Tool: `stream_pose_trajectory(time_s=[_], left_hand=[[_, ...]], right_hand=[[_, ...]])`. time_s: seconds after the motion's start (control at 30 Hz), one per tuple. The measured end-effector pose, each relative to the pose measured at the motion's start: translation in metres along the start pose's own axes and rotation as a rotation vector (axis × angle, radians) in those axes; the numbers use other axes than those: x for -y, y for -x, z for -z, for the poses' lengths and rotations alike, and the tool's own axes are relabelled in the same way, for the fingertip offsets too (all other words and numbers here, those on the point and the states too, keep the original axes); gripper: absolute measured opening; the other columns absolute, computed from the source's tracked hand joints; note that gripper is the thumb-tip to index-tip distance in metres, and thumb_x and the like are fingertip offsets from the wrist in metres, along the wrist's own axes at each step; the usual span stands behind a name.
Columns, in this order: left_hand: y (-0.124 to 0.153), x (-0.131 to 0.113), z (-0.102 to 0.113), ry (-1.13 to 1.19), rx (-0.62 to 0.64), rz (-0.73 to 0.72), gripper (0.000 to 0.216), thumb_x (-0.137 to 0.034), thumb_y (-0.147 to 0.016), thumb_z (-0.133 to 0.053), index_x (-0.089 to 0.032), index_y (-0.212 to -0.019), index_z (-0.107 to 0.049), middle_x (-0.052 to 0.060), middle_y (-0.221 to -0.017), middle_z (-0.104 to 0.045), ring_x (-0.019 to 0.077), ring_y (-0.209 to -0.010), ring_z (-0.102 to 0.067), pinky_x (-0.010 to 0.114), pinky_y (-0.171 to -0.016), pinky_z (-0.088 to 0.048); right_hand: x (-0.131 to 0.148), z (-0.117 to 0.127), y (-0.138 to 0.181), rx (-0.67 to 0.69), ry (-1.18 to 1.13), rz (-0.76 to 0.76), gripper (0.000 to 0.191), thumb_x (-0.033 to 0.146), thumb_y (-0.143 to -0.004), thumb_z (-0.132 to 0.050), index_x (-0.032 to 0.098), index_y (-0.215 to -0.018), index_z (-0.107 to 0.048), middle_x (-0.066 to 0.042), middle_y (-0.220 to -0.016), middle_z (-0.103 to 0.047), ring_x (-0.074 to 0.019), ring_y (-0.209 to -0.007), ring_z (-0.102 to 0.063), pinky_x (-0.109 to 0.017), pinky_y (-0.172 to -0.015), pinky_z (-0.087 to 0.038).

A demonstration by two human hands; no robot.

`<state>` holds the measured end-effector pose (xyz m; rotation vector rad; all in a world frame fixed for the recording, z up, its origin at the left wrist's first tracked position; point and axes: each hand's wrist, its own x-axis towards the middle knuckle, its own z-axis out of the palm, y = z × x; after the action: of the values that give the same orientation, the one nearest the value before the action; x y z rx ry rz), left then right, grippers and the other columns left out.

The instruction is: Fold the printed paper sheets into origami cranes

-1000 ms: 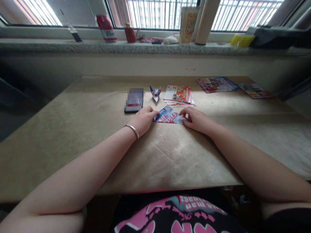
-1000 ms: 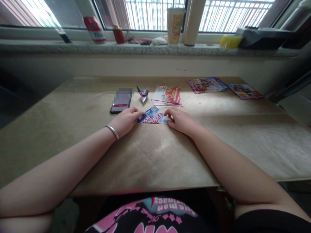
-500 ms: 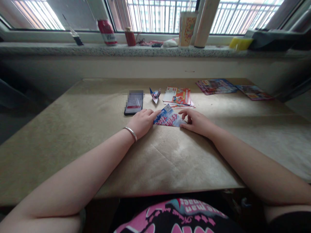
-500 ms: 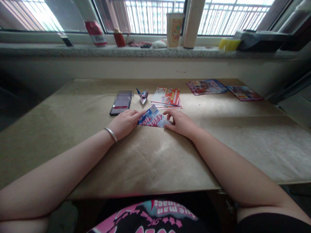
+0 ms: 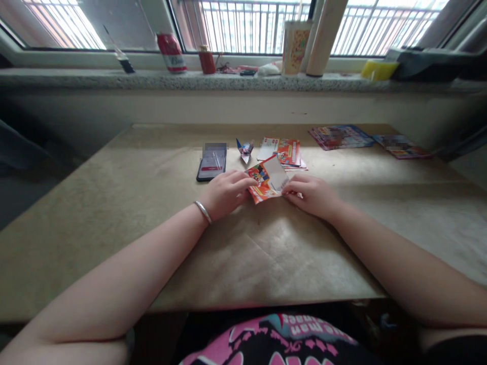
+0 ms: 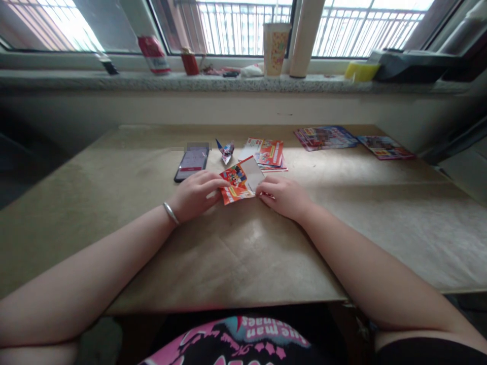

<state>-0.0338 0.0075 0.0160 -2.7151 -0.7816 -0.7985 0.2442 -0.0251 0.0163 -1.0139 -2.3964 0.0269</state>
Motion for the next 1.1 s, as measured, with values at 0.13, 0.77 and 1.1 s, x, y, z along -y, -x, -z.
stream_pose_trajectory(time_s=[0.13,0.77,1.1], left_hand=[[-0.003,-0.003,0.002,-0.012,0.09,-0.142,0.019,-0.024,-0.092,-0.053,-0.026,-0.099,-0.071,0.002,-0.1,-0.07,0.017,-0.09,-0.06,0.032,-0.083,-0.047],[-0.006,-0.015,0.005,0.31,0.339,-0.104,0.031,-0.043,-0.09,-0.057,-0.018,-0.107,-0.068,0.01,-0.121,-0.067,0.0234,-0.112,-0.063,0.039,-0.098,-0.051],[-0.002,-0.011,0.004,0.284,0.225,-0.092,0.026,-0.038,-0.095,-0.052,-0.023,-0.102,-0.073,0.003,-0.106,-0.074,0.0173,-0.101,-0.069,0.028,-0.087,-0.055]], right_hand=[[0.0,-0.001,0.001,0.083,0.043,0.118,0.014,0.021,-0.089,-0.057,0.023,-0.086,-0.071,-0.003,-0.091,-0.07,-0.0157,-0.08,-0.064,-0.027,-0.07,-0.047],[-0.005,-0.003,-0.002,0.208,-0.107,0.002,0.015,0.03,-0.087,-0.06,0.021,-0.095,-0.069,-0.008,-0.114,-0.07,-0.0222,-0.104,-0.064,-0.039,-0.091,-0.049],[-0.008,-0.001,-0.002,0.2,-0.057,0.048,0.013,0.032,-0.086,-0.062,0.023,-0.091,-0.069,-0.006,-0.109,-0.072,-0.0216,-0.099,-0.065,-0.038,-0.09,-0.048]])
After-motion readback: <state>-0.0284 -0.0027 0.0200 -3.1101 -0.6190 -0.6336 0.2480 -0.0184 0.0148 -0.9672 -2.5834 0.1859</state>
